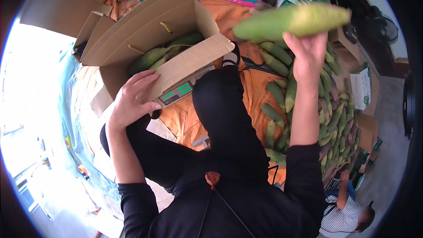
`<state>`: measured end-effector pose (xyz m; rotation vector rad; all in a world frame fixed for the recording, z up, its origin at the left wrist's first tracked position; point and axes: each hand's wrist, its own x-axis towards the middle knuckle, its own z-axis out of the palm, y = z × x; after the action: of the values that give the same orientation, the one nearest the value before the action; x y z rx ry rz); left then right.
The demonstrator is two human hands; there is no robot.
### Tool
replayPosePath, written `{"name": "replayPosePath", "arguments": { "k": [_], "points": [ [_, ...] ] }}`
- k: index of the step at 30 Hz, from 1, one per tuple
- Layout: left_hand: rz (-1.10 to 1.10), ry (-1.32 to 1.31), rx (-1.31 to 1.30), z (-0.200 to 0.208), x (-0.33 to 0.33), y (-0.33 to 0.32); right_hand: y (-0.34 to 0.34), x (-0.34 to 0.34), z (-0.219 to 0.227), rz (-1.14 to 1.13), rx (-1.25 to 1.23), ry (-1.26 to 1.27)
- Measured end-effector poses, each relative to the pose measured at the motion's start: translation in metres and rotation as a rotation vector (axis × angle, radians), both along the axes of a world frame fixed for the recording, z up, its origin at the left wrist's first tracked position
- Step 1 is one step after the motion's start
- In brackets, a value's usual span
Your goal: The recorder is packing vegetables into cardboard boxes, weighing them on a scale, and organizing them on the floor.
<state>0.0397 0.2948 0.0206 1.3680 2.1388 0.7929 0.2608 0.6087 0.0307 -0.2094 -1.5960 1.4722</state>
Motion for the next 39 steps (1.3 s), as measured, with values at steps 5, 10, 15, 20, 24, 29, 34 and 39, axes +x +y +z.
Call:
{"name": "replayPosePath", "arguments": {
  "k": [5, 10, 15, 20, 24, 29, 34, 39],
  "points": [
    [-0.046, -0.028, 0.023, -0.004, -0.003, 0.002, -0.031, -0.069, 0.048, 0.26, 0.195, -0.212],
    [-0.063, -0.088, 0.023, -0.005, -0.003, -0.005, -0.081, -0.137, 0.018, 0.147, 0.922, -0.609],
    [-0.078, -0.146, -0.03, -0.006, -0.002, -0.002, -0.087, -0.125, -0.027, 0.083, 0.893, -0.749],
    [0.01, -0.097, -0.085, -0.007, -0.004, -0.007, -0.05, -0.03, -0.034, -0.117, 0.376, -0.53],
    [0.057, -0.134, -0.104, -0.01, -0.013, -0.016, -0.013, 0.07, -0.104, -0.142, 0.011, -0.764],
    [0.143, -0.21, -0.09, -0.01, -0.016, -0.022, -0.018, 0.212, -0.19, -0.465, -0.136, -1.192],
    [0.113, -0.162, -0.063, -0.019, -0.019, -0.017, -0.062, 0.315, -0.267, -0.503, -0.203, -1.417],
    [0.136, -0.151, -0.066, -0.021, -0.017, -0.012, -0.098, 0.353, -0.308, -0.25, -0.006, -1.848]
  ]
}}
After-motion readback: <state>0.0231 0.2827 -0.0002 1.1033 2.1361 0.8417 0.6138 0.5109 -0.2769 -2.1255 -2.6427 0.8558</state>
